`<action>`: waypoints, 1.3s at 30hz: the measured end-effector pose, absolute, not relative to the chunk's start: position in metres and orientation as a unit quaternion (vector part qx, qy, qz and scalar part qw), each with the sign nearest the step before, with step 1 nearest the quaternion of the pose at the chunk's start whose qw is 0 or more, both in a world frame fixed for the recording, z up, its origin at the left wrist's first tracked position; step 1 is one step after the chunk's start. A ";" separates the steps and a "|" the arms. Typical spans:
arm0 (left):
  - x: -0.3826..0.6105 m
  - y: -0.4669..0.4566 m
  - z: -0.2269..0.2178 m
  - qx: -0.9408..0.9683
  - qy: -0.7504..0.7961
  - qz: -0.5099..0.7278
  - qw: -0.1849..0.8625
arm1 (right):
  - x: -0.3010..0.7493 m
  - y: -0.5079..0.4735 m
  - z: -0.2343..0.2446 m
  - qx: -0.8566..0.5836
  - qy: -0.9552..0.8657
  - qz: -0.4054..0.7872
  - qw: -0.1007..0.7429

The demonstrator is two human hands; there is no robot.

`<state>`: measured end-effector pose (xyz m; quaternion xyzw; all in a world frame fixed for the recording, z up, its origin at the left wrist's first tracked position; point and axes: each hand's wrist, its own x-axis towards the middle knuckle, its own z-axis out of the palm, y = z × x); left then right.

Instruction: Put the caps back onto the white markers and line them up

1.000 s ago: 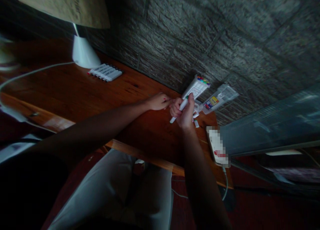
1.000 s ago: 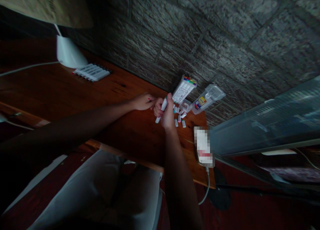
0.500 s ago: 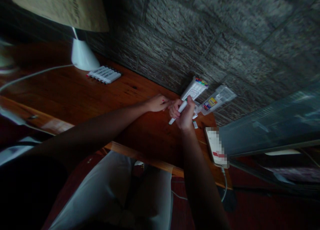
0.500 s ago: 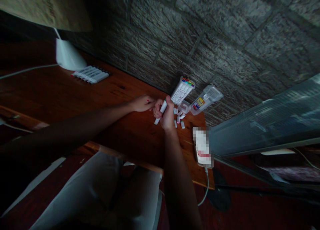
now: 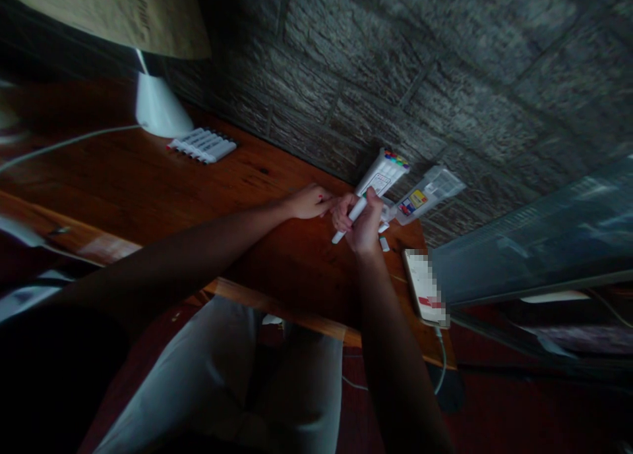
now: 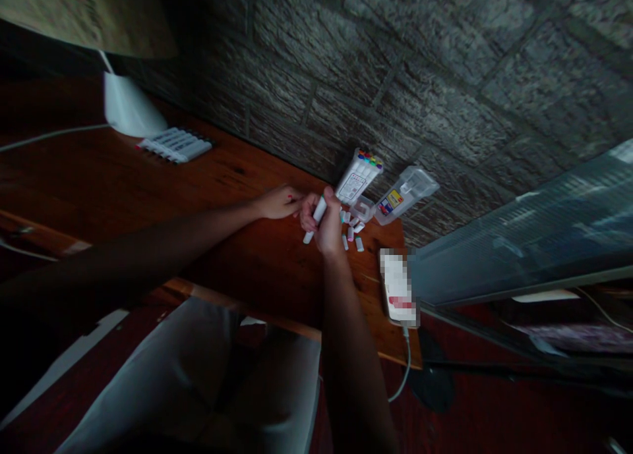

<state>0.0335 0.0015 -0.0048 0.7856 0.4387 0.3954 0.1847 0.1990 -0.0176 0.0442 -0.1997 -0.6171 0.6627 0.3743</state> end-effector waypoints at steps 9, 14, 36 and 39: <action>0.034 0.000 -0.004 0.779 0.458 0.386 0.188 | 0.199 -0.017 0.045 -0.179 -0.617 0.671 0.370; 0.034 0.002 -0.005 0.779 0.453 0.387 0.196 | 0.199 -0.016 0.045 -0.202 -0.619 0.664 0.368; 0.034 0.002 -0.005 0.781 0.454 0.384 0.190 | 0.199 -0.016 0.042 -0.181 -0.620 0.668 0.370; 0.033 0.003 -0.007 0.787 0.448 0.382 0.185 | 0.200 -0.015 0.041 -0.190 -0.620 0.668 0.366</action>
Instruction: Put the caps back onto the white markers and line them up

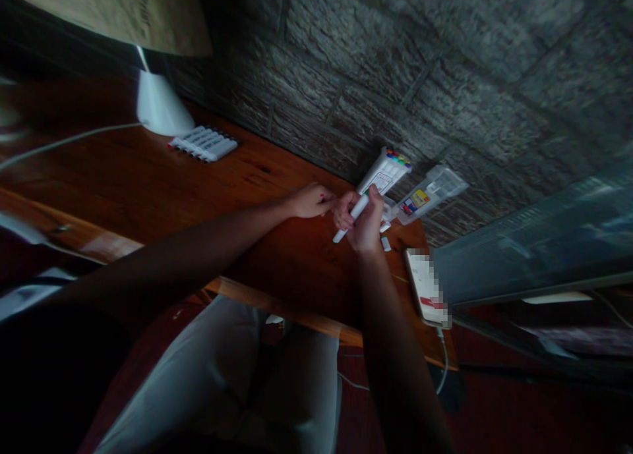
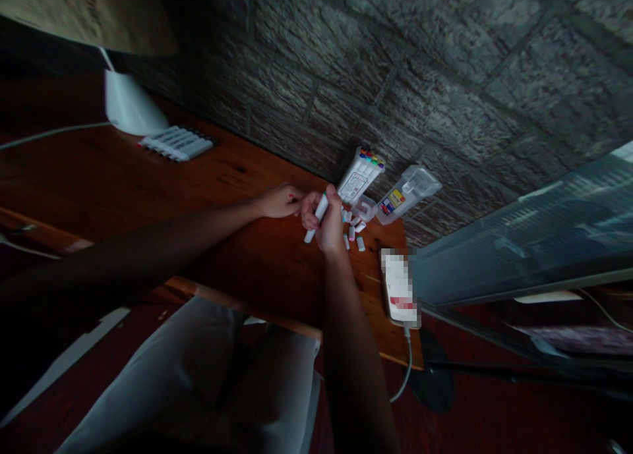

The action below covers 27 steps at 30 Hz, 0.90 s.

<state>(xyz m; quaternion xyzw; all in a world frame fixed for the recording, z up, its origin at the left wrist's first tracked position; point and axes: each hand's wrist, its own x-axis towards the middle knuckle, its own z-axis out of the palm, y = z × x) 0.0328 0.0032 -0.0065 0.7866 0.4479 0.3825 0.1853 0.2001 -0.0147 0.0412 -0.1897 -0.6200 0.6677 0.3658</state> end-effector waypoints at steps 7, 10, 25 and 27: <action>0.031 0.007 -0.012 0.787 0.441 0.388 0.186 | 0.199 -0.012 0.037 -0.161 -0.622 0.676 0.361; 0.032 0.007 -0.012 0.789 0.438 0.391 0.181 | 0.199 -0.013 0.038 -0.157 -0.622 0.674 0.366; 0.031 0.008 -0.012 0.792 0.442 0.380 0.181 | 0.199 -0.014 0.037 -0.147 -0.629 0.667 0.372; 0.031 0.007 -0.012 0.791 0.443 0.381 0.182 | 0.198 -0.015 0.037 -0.148 -0.629 0.664 0.375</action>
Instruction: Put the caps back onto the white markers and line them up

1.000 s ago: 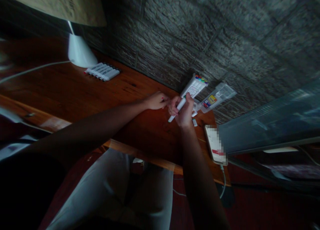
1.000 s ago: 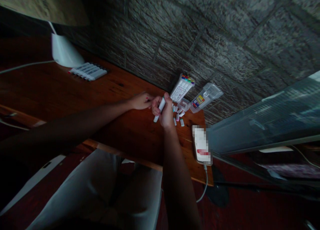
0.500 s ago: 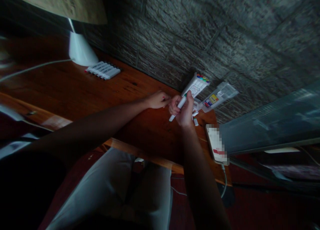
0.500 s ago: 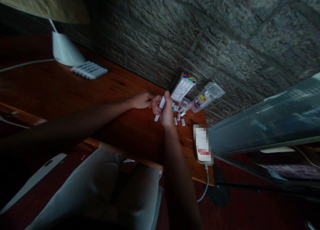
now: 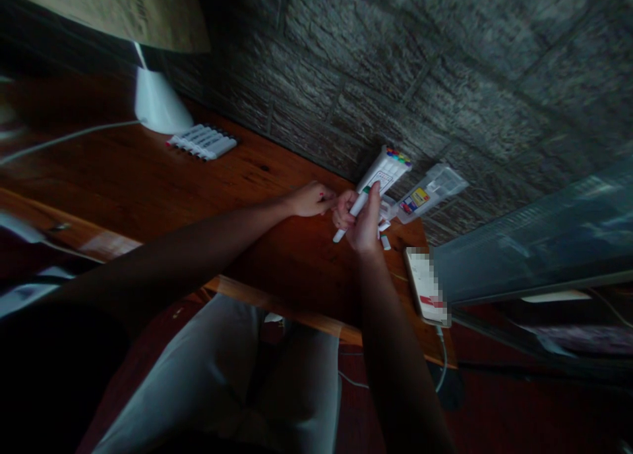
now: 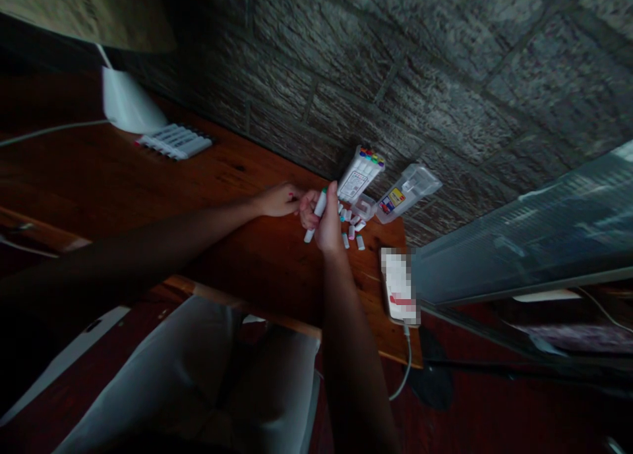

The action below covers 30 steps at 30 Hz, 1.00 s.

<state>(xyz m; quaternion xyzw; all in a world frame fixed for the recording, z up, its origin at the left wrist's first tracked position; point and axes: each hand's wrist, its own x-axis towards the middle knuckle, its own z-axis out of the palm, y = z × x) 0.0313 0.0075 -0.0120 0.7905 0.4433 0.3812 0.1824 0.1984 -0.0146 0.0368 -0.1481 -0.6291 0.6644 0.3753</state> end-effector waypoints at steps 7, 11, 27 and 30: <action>0.032 0.007 -0.011 0.791 0.443 0.384 0.177 | 0.198 -0.013 0.035 -0.140 -0.626 0.673 0.368; 0.031 0.007 -0.011 0.796 0.440 0.376 0.176 | 0.199 -0.012 0.035 -0.141 -0.626 0.675 0.364; 0.032 0.004 -0.009 0.785 0.453 0.382 0.179 | 0.198 -0.016 0.043 -0.185 -0.603 0.677 0.380; 0.032 0.003 -0.007 0.790 0.442 0.385 0.179 | 0.199 -0.015 0.043 -0.186 -0.600 0.678 0.382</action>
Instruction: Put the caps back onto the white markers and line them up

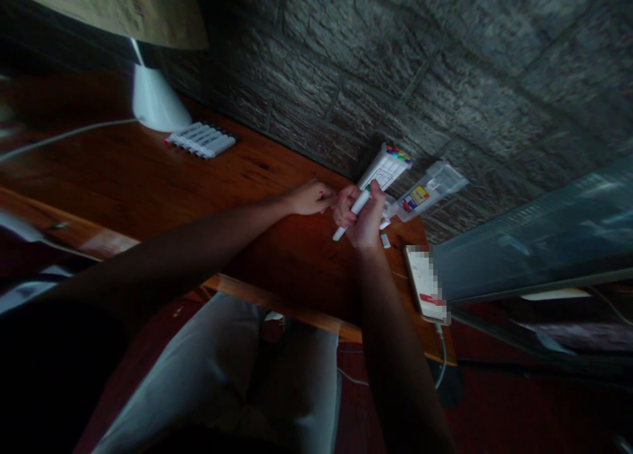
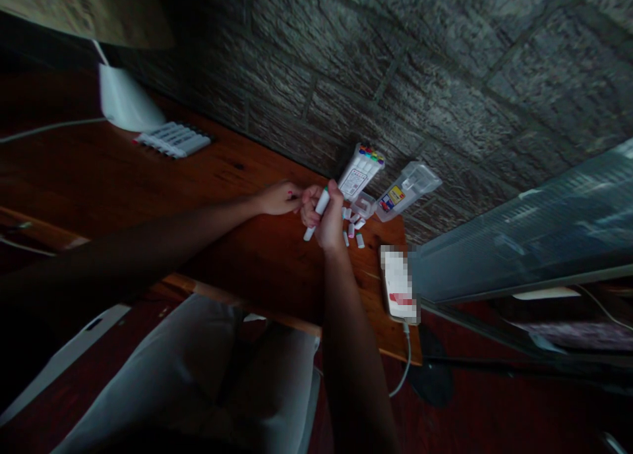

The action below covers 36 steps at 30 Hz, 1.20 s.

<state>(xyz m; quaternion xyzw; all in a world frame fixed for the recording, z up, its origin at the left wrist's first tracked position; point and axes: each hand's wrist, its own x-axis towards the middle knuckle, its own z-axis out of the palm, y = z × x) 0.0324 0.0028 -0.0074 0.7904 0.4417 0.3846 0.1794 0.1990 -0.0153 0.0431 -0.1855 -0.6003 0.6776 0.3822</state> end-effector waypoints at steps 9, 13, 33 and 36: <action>0.034 0.002 -0.006 0.787 0.441 0.388 0.188 | 0.201 -0.014 0.044 -0.183 -0.605 0.680 0.371; 0.034 0.002 -0.005 0.785 0.443 0.389 0.192 | 0.202 -0.015 0.045 -0.187 -0.604 0.678 0.375; 0.032 0.004 -0.009 0.782 0.450 0.384 0.193 | 0.200 -0.016 0.040 -0.204 -0.610 0.669 0.373; 0.033 0.004 -0.008 0.784 0.446 0.383 0.200 | 0.199 -0.016 0.040 -0.212 -0.613 0.665 0.370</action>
